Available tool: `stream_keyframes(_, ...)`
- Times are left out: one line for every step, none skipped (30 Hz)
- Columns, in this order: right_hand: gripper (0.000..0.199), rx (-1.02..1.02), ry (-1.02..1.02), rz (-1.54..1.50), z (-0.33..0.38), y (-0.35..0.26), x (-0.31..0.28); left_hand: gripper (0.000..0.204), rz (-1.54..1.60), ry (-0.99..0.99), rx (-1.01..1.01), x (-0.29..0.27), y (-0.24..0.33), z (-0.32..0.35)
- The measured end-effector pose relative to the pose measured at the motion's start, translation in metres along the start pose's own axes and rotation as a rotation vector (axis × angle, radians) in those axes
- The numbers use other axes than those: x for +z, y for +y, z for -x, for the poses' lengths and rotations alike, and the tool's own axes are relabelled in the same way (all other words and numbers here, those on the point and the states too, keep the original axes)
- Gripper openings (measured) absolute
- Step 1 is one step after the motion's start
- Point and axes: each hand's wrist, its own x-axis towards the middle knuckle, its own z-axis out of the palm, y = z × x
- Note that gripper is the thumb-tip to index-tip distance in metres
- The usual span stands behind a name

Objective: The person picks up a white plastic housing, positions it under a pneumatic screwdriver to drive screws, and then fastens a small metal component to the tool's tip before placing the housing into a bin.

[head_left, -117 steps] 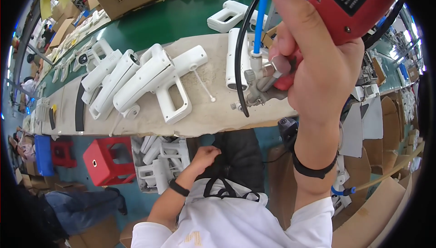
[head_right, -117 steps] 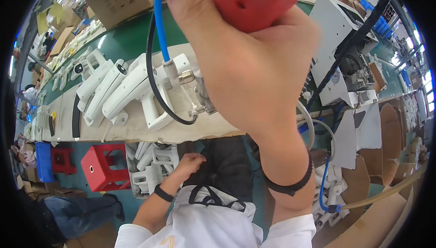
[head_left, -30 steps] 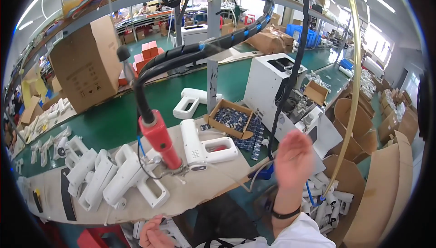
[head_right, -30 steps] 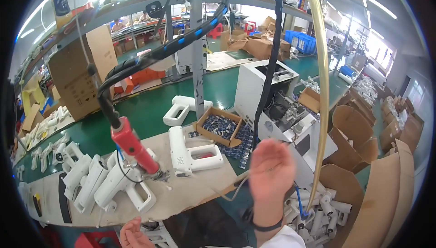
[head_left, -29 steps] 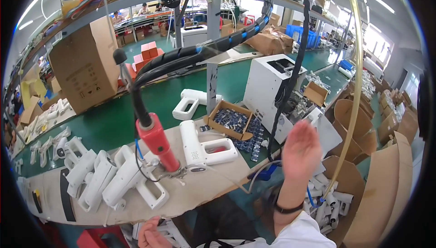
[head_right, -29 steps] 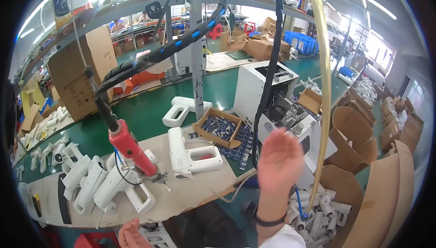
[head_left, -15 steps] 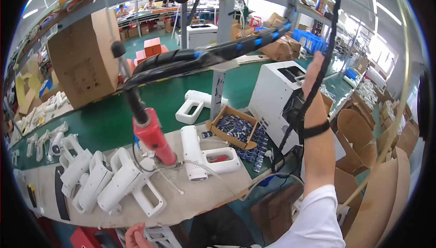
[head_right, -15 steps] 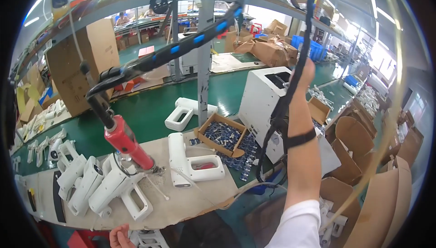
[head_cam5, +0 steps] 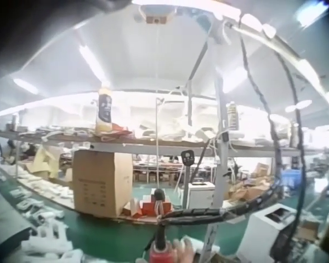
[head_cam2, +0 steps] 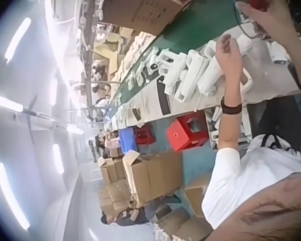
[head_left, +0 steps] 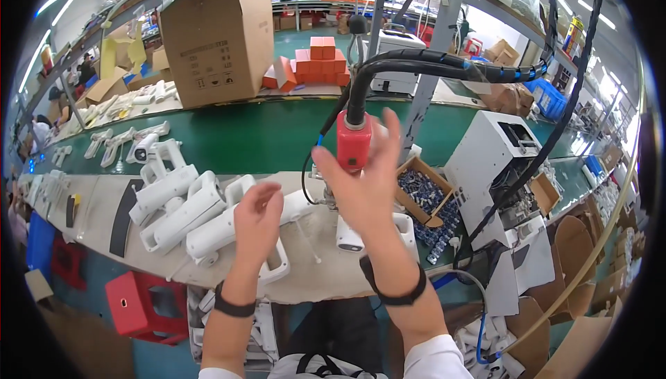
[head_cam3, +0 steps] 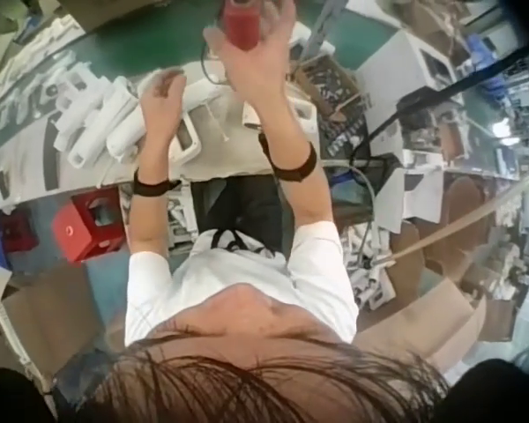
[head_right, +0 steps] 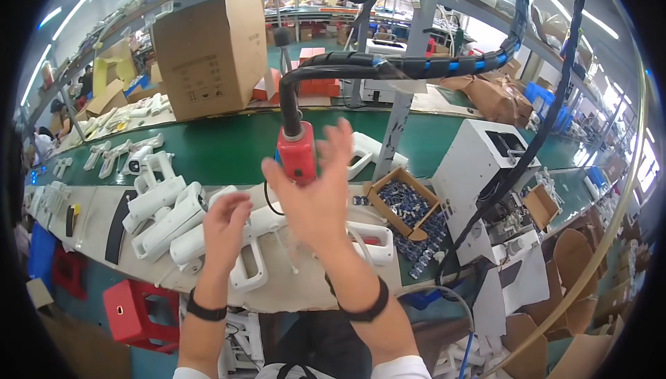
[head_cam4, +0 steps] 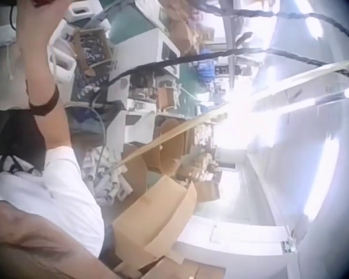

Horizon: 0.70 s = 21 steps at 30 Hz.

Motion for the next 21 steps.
stream_keyframes(0.077, -0.002, 0.001, -0.006, -0.007, -0.002, 0.000, 0.016, 0.018, 0.021, -0.074, 0.004, -0.001, -0.010)
stream_keyframes(0.069, 0.086, -0.067, 0.152, -0.014, -0.002, -0.003, 0.017, 0.036, 0.039, -0.147, 0.009, -0.004, -0.020)
stream_keyframes(0.061, 0.174, -0.132, 0.314, -0.018, -0.003, -0.007, 0.017, 0.035, 0.032, -0.142, 0.014, -0.006, -0.027)
stream_keyframes(0.041, 0.124, -0.002, 0.209, -0.010, -0.014, -0.004, 0.018, 0.064, 0.074, -0.133, 0.015, -0.009, -0.036)
stream_keyframes(0.035, 0.017, 0.085, 0.113, -0.006, -0.010, -0.010, 0.019, 0.096, 0.119, -0.124, 0.016, -0.011, -0.045)
stream_keyframes(0.030, -0.090, 0.174, 0.022, -0.004, -0.005, -0.021, 0.019, 0.094, 0.119, -0.120, 0.024, -0.016, -0.059)
stream_keyframes(0.028, -0.163, 0.248, 0.056, -0.002, -0.004, -0.034, 0.020, 0.040, 0.105, -0.093, 0.039, -0.023, -0.071)
stream_keyframes(0.025, -0.243, 0.330, 0.106, -0.001, -0.008, -0.052, 0.021, -0.003, 0.078, -0.070, 0.063, -0.027, -0.082)
stream_keyframes(0.025, -0.243, 0.327, 0.107, 0.006, -0.016, -0.062, 0.022, -0.093, 0.057, -0.010, 0.086, -0.024, -0.091)
stream_keyframes(0.027, -0.167, 0.252, 0.153, 0.015, -0.030, -0.070, 0.024, -0.192, 0.014, 0.031, 0.110, -0.032, -0.102)
stream_keyframes(0.028, -0.090, 0.173, 0.193, 0.022, -0.034, -0.077, 0.026, -0.340, -0.039, 0.051, 0.131, -0.045, -0.114)
stream_keyframes(0.028, -0.096, 0.175, 0.210, 0.028, -0.031, -0.092, 0.029, -0.406, -0.152, 0.042, 0.157, -0.059, -0.119)
stream_keyframes(0.030, -0.105, 0.151, 0.266, 0.034, -0.032, -0.103, 0.030, -0.530, -0.248, 0.095, 0.172, -0.074, -0.127)
stream_keyframes(0.031, -0.116, 0.136, 0.338, 0.036, -0.031, -0.112, 0.031, -0.639, -0.357, 0.149, 0.192, -0.084, -0.131)
stream_keyframes(0.038, -0.149, 0.181, 0.243, 0.038, -0.034, -0.111, 0.031, -0.620, -0.353, 0.153, 0.210, -0.093, -0.135)
stream_keyframes(0.047, -0.125, 0.167, 0.318, 0.043, -0.038, -0.125, 0.029, -0.669, -0.472, 0.114, 0.222, -0.095, -0.137)
stream_keyframes(0.059, -0.230, 0.249, 0.256, 0.046, -0.034, -0.123, 0.028, -0.723, -0.588, 0.070, 0.232, -0.099, -0.139)
stream_keyframes(0.068, -0.198, 0.323, 0.240, 0.051, -0.033, -0.121, 0.028, -0.768, -0.630, 0.076, 0.239, -0.125, -0.147)
stream_keyframes(0.072, -0.081, 0.345, 0.241, 0.055, -0.043, -0.117, 0.028, -0.809, -0.677, 0.078, 0.250, -0.153, -0.152)
stream_keyframes(0.073, -0.160, 0.315, 0.197, 0.056, -0.033, -0.131, 0.026, -0.915, -0.717, 0.136, 0.250, -0.158, -0.147)
stream_keyframes(0.071, -0.246, 0.418, 0.158, 0.058, -0.018, -0.138, 0.025, -1.041, -0.738, 0.177, 0.241, -0.160, -0.145)
